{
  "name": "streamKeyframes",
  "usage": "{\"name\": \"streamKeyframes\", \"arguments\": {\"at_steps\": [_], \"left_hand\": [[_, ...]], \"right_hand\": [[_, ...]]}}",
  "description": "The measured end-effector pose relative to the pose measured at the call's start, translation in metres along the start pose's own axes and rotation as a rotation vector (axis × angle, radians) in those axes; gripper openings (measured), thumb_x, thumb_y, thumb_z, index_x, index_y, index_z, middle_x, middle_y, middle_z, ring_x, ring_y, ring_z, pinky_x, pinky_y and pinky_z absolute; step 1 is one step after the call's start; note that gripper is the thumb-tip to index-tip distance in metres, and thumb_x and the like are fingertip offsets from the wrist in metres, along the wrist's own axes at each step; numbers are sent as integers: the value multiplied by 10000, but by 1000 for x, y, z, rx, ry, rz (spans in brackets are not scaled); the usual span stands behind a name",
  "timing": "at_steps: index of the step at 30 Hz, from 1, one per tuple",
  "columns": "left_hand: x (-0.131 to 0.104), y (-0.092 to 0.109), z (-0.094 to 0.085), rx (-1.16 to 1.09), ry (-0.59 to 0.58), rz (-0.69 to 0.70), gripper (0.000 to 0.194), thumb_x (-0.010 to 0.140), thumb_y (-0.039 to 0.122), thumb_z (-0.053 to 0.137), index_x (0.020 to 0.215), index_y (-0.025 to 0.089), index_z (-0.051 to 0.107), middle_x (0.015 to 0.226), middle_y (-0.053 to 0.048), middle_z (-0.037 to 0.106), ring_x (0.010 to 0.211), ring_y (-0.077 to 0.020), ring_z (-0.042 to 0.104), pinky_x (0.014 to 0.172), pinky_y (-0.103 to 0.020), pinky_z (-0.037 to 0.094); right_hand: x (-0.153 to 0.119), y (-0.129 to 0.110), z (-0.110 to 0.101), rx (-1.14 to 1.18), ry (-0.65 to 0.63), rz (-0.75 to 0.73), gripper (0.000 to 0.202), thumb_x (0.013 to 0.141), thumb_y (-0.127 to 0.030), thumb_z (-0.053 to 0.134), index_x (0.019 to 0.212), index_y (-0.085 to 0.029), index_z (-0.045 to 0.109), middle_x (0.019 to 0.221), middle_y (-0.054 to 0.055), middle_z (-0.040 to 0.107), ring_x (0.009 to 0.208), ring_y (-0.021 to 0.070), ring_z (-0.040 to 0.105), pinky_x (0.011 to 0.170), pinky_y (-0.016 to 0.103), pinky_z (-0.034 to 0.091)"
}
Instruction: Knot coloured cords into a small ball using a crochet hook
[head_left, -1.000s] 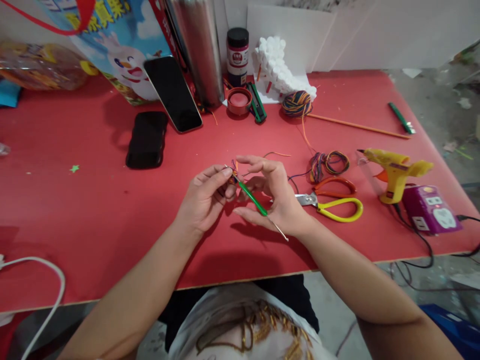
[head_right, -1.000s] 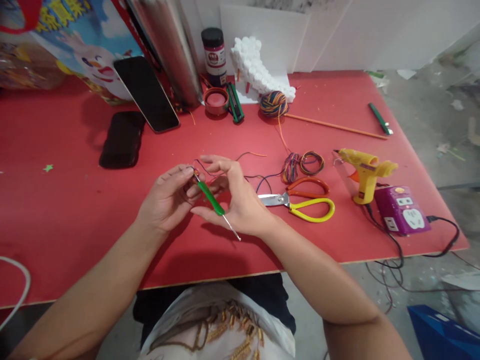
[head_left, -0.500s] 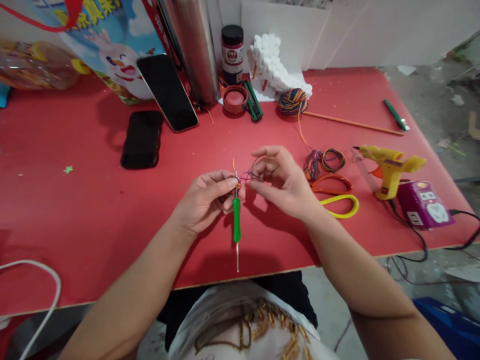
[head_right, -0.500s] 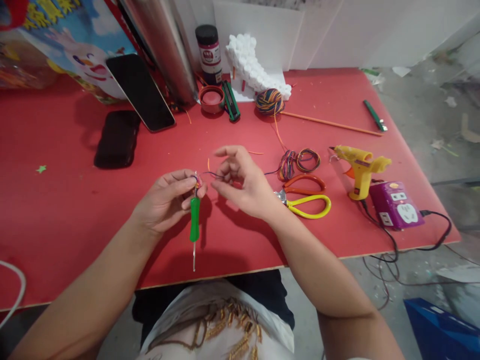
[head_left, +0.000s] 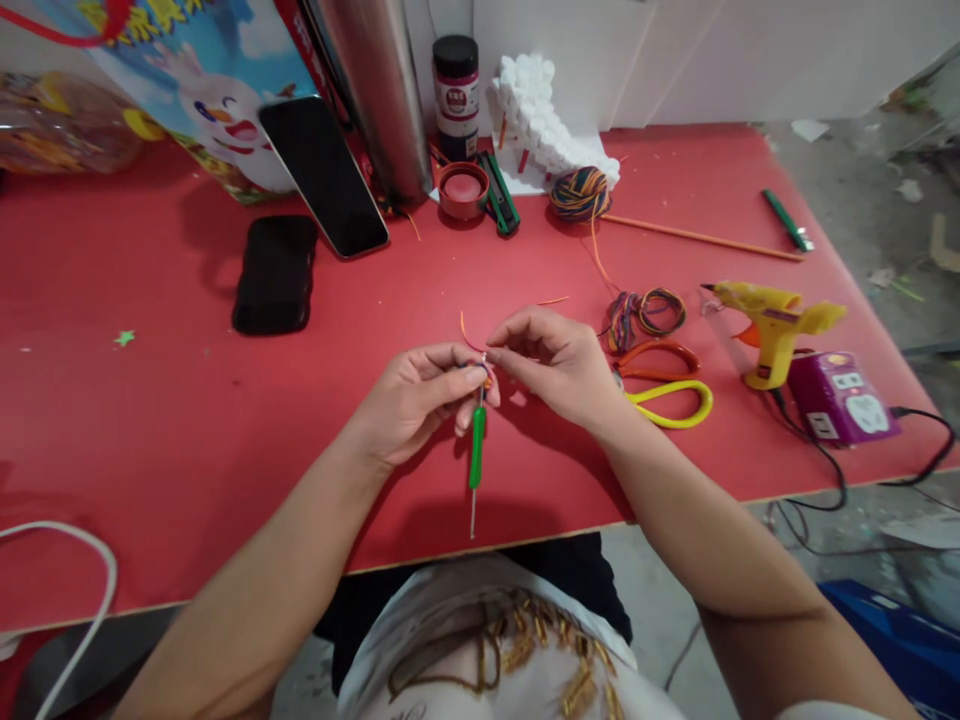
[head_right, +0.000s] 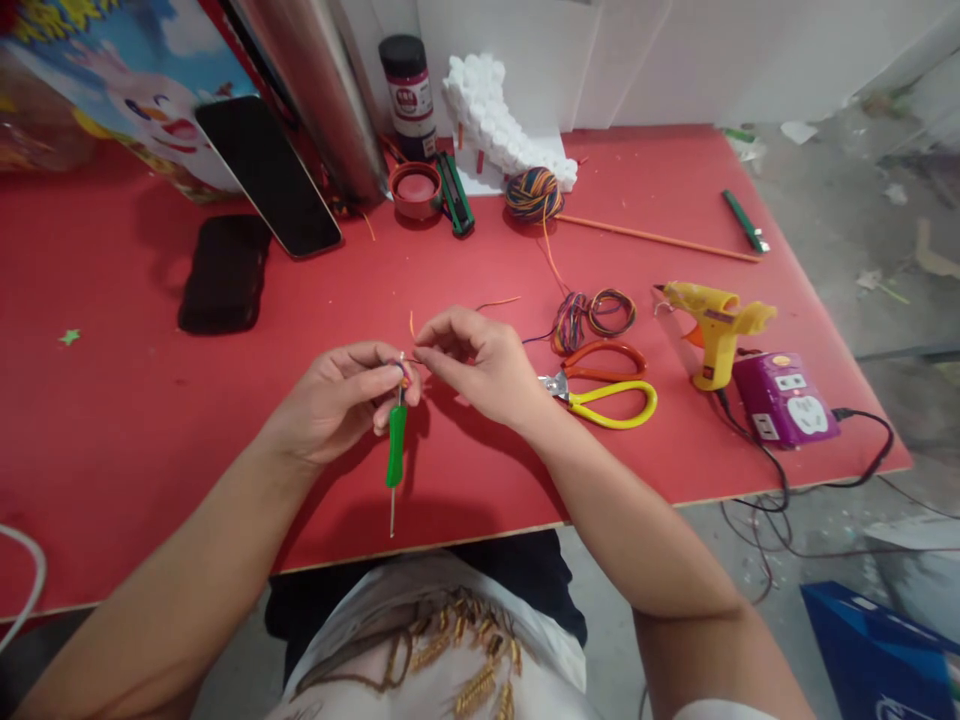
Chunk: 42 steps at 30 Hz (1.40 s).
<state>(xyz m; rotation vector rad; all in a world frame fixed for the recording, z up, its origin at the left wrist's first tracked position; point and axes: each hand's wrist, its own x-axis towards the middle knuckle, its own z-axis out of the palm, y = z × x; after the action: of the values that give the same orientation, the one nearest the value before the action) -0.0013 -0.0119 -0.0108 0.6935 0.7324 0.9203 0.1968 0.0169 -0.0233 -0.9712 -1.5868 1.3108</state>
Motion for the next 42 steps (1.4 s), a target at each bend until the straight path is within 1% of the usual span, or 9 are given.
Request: {"name": "streamKeyframes", "arguments": {"at_steps": [2, 5, 8, 12, 17, 22, 27, 37, 42], "left_hand": [[3, 3, 0, -15, 106, 76, 141, 810, 220, 891, 799, 141, 775, 737, -46, 793, 453, -57, 613, 453, -124, 523], [8, 6, 0, -32, 261, 175, 170, 761, 211, 910, 767, 139, 756, 727, -33, 781, 462, -55, 602, 444, -127, 513], [10, 5, -1, -22, 336, 228, 173, 751, 203, 903, 755, 138, 743, 694, 0, 744, 472, -49, 593, 447, -128, 507], [9, 2, 0, 27, 357, 250, 180, 765, 222, 890, 770, 149, 725, 653, 27, 691, 486, -56, 583, 475, -148, 515], [8, 0, 2, 61, 339, 245, 203, 778, 249, 890, 804, 156, 711, 662, 20, 689, 537, -77, 624, 538, -178, 547], [7, -2, 0, 170, 302, 313, 193, 799, 244, 895, 873, 156, 740, 740, -7, 737, 614, -109, 687, 630, -226, 613], [6, -3, -6, 280, 305, 346, 107, 867, 226, 842, 915, 169, 765, 778, -15, 756, 649, -121, 704, 643, -230, 606], [5, -1, -8, 323, 323, 354, 83, 879, 191, 820, 930, 164, 761, 841, -27, 781, 666, -117, 718, 659, -223, 607], [5, 2, -2, 241, 317, 324, 79, 830, 161, 816, 877, 150, 753, 796, -27, 777, 599, -111, 698, 602, -217, 601]], "right_hand": [[-2, -2, -2, -74, -12, -121, 96, 971, -250, 724, 1028, -194, 670, 846, -12, 693, 703, 111, 637, 632, 243, 525], [-5, -3, -1, -295, -111, -357, 106, 982, -172, 647, 1078, -210, 624, 991, 38, 691, 868, 158, 664, 806, 313, 560], [-7, -1, 5, -559, -174, -521, 231, 974, -276, 696, 1158, -212, 572, 1100, 110, 690, 997, 243, 662, 854, 386, 564], [-7, 2, 11, -788, -57, -708, 412, 994, -399, 660, 1317, -190, 513, 1116, 152, 720, 976, 295, 668, 819, 428, 549], [-10, -2, 15, -1001, 79, -827, 280, 1010, -322, 597, 1249, -178, 578, 916, 104, 744, 803, 275, 663, 722, 416, 490], [-11, -3, 12, -949, 148, -762, 163, 1017, -221, 566, 1162, -210, 639, 865, 79, 758, 749, 230, 673, 702, 389, 485], [-10, -6, 4, -660, 147, -677, 118, 1009, -200, 606, 1081, -211, 699, 897, 87, 782, 779, 205, 699, 713, 341, 548], [-10, -17, 0, -326, 205, -375, 206, 1016, -250, 628, 869, -234, 772, 789, 24, 757, 709, 163, 672, 687, 328, 516], [-8, -13, -5, -11, 163, -179, 220, 1020, -301, 678, 859, -219, 803, 697, -7, 705, 638, 139, 638, 637, 307, 494]]}}
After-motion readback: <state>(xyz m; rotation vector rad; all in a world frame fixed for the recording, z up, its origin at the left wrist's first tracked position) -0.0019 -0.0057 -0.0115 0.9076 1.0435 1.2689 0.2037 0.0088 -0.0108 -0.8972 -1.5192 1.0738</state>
